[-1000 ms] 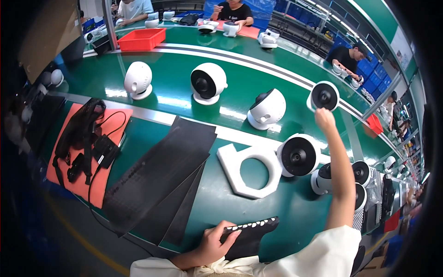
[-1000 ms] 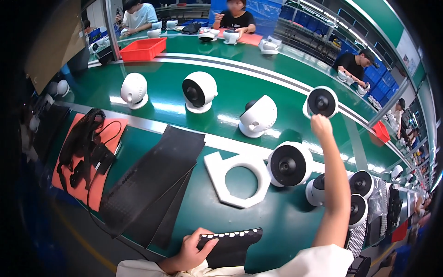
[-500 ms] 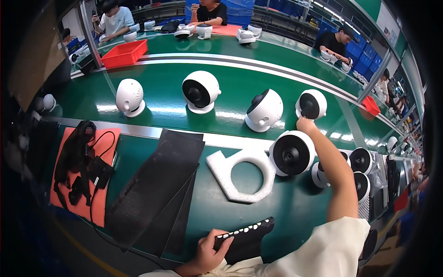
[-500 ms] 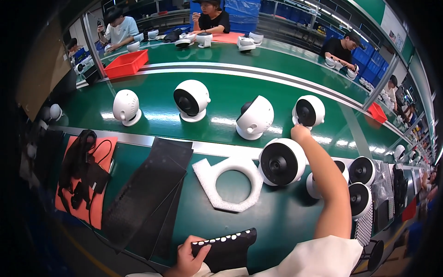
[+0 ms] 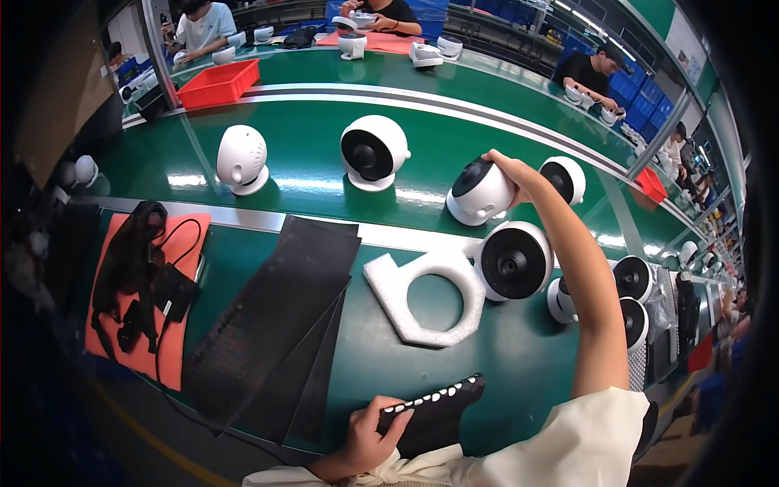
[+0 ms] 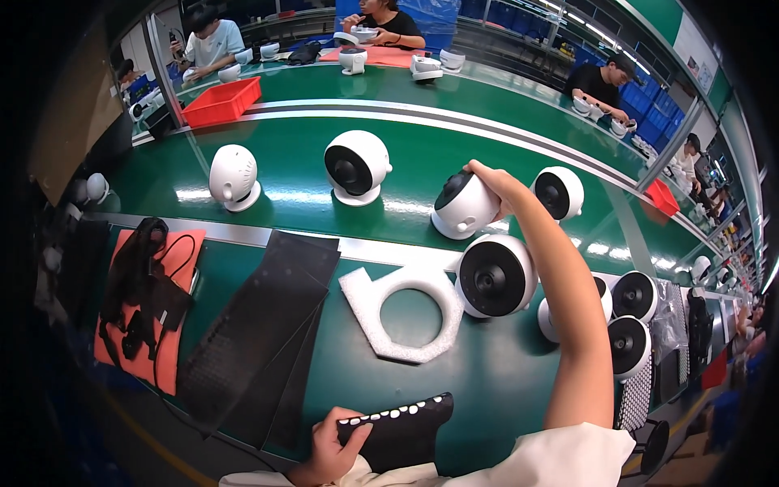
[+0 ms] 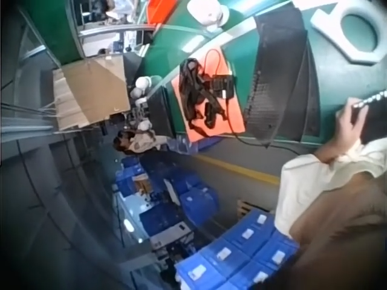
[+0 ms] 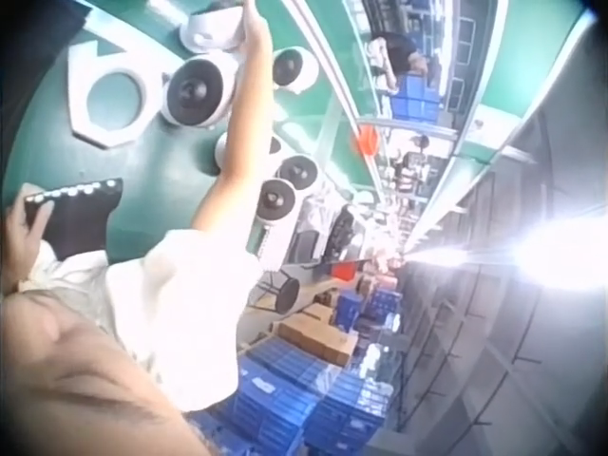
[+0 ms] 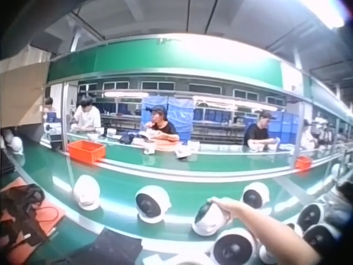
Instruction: Peeling and sticking small round covers or labels onto the base of security camera housings on an assembly line.
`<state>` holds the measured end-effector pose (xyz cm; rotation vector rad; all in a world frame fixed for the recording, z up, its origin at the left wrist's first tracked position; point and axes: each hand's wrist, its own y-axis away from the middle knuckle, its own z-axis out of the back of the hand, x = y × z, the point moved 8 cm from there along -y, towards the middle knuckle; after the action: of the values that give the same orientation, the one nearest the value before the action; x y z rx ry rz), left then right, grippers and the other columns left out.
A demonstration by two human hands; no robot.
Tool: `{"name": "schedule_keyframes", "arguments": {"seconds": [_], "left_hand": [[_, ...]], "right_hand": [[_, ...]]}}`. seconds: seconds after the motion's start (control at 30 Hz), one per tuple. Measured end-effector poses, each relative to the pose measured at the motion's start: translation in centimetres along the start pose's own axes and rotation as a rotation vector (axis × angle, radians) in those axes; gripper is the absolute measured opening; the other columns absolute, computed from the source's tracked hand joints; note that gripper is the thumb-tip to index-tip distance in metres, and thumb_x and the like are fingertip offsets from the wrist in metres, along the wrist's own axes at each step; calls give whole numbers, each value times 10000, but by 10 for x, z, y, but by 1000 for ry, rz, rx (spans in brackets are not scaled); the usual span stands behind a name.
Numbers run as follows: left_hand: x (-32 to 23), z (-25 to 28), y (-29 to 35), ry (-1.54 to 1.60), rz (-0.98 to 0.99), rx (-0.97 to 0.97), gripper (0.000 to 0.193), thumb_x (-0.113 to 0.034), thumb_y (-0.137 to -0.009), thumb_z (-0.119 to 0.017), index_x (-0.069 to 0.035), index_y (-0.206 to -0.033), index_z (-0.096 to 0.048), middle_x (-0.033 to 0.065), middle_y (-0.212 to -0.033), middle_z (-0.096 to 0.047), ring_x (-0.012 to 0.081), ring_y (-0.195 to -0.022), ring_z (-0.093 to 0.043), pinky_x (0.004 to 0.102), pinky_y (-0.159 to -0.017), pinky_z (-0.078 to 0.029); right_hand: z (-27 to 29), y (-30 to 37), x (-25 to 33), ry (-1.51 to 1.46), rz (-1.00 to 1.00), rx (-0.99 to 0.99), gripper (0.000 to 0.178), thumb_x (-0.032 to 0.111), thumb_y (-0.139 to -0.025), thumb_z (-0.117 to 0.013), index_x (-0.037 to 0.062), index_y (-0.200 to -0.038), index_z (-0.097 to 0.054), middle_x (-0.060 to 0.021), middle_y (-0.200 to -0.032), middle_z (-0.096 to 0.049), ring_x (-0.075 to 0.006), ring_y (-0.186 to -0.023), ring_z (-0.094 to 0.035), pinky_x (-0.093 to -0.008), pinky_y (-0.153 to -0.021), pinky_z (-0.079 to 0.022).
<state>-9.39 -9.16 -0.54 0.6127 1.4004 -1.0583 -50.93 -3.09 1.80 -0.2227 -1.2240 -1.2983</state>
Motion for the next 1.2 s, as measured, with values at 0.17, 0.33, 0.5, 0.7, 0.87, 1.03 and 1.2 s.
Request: {"name": "schedule_keyframes", "arguments": {"seconds": [0.17, 0.33, 0.5, 0.7, 0.87, 1.03, 1.2], "left_hand": [[0, 0, 3, -33, 33, -9, 132, -21, -729, -595, -5, -812, -494, 91, -606, -562, 167, -508, -564, 246, -464, -415], [3, 0, -2, 73, 90, -7, 330, 11, -736, -579, 11, -1038, -445, 90, -838, -573, 98, -683, -553, 210, -596, -427], [7, -6, -11, 597, 282, 65, 691, 8, -762, -513, 21, -1298, -77, 109, -1093, -451, 122, -1012, -419, 257, -909, -271], [20, -16, -17, 639, 249, 169, 718, -82, -718, -572, 43, -1272, -134, 117, -1249, -289, 207, -1184, -239, 309, -988, -127], [22, -25, -21, 801, 356, 131, 587, -39, -720, -579, 37, -1197, -245, 118, -1169, -374, 180, -1106, -342, 295, -953, -216], [15, -40, -34, 921, 414, 12, 417, -12, -776, -535, 14, -1125, -308, 97, -1027, -484, 139, -969, -464, 263, -860, -351], [17, -42, -37, 853, 438, 40, 311, -3, -780, -493, 5, -1066, -369, 162, -1010, -527, 165, -972, -495, 278, -858, -369]], "right_hand": [[7, -5, -1, -439, 95, 206, 424, 415, -688, -508, 123, -995, -518, -103, -979, -548, -274, -892, -542, -483, -802, -398], [24, 56, 55, -542, 414, 464, 447, 345, -768, -415, 4, -1047, -491, -162, -973, -566, -247, -856, -581, -357, -795, -457], [-49, 64, 42, -372, 266, 661, 246, 208, -691, -519, -5, -788, -593, -108, -762, -594, -169, -653, -573, -308, -665, -471], [-187, 126, -28, -176, -103, 1379, 427, 239, -745, -455, -33, -1073, -484, -128, -959, -570, -158, -813, -558, -262, -785, -430], [-194, 160, -6, 20, 127, 1466, 402, 186, -739, -451, -17, -1081, -510, -104, -1052, -522, -111, -893, -515, -212, -774, -422], [-175, 126, 17, 233, 449, 935, 306, 155, -807, -398, -6, -1042, -509, -120, -953, -570, -177, -888, -547, -278, -774, -438], [-89, 174, 70, 492, 938, 116, 391, 311, -845, -416, -44, -739, -542, -157, -558, -495, -247, -498, -470, -350, -526, -387]]}}
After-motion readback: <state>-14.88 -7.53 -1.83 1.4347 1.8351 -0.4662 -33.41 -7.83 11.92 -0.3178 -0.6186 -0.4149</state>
